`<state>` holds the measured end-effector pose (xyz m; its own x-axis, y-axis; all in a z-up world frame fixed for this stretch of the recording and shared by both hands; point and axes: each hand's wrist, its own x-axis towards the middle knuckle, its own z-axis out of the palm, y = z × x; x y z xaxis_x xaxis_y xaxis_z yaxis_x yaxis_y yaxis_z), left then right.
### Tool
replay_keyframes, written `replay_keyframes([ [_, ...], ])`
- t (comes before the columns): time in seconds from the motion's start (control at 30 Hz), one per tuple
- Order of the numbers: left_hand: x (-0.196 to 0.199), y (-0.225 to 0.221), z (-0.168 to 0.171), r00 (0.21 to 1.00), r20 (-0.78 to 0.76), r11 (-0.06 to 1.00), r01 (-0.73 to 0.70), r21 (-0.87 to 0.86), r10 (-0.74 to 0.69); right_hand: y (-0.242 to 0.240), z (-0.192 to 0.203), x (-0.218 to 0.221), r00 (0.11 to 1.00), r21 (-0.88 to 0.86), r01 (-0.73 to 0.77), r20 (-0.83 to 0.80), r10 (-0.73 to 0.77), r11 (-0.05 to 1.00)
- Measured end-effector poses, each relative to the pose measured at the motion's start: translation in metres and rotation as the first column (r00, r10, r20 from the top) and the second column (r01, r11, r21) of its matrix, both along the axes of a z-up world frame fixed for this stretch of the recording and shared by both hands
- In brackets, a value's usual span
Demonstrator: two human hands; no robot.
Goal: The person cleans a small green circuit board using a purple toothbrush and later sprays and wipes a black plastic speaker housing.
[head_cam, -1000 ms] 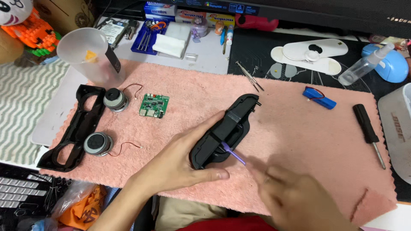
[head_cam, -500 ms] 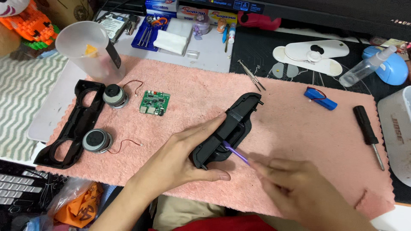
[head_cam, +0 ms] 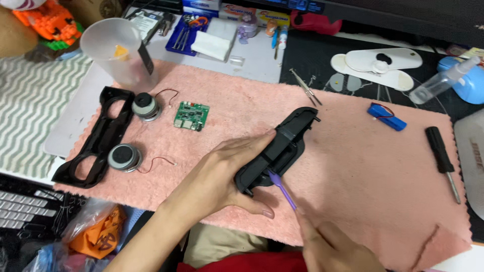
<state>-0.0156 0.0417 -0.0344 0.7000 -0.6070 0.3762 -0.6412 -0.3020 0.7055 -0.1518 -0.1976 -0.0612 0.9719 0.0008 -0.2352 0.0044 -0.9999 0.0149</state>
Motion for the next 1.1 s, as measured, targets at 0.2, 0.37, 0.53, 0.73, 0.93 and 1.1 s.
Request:
replay_keyframes([
  [0.2,0.001,0.002,-0.004,0.998,0.032,0.997,0.051,-0.05,-0.05,-0.018,0.011,0.015,0.404,-0.337,-0.694,0.549,0.731,0.636],
  [0.37,-0.001,0.002,0.0,0.999,-0.035,1.0,0.01,0.008,-0.01,0.017,0.01,0.006,0.764,0.069,-0.429,0.56,0.321,0.901],
  [0.53,0.0,0.004,-0.002,0.999,-0.051,1.0,0.008,-0.005,-0.008,0.009,0.016,0.01,0.614,-0.157,-0.529,0.608,0.504,0.834],
  [0.73,0.004,0.01,0.004,0.981,-0.194,1.0,0.021,0.018,-0.017,-0.017,0.02,0.032,0.757,0.116,-0.513,0.529,0.384,0.851],
  [0.93,0.004,0.01,0.002,0.969,-0.245,0.998,-0.005,0.069,0.022,-0.017,0.031,0.052,0.743,0.059,-0.544,0.496,0.449,0.837],
  [1.1,0.003,0.01,0.002,0.961,-0.276,1.0,0.01,0.002,-0.009,-0.042,0.024,0.045,0.837,0.228,-0.522,0.32,0.443,0.822],
])
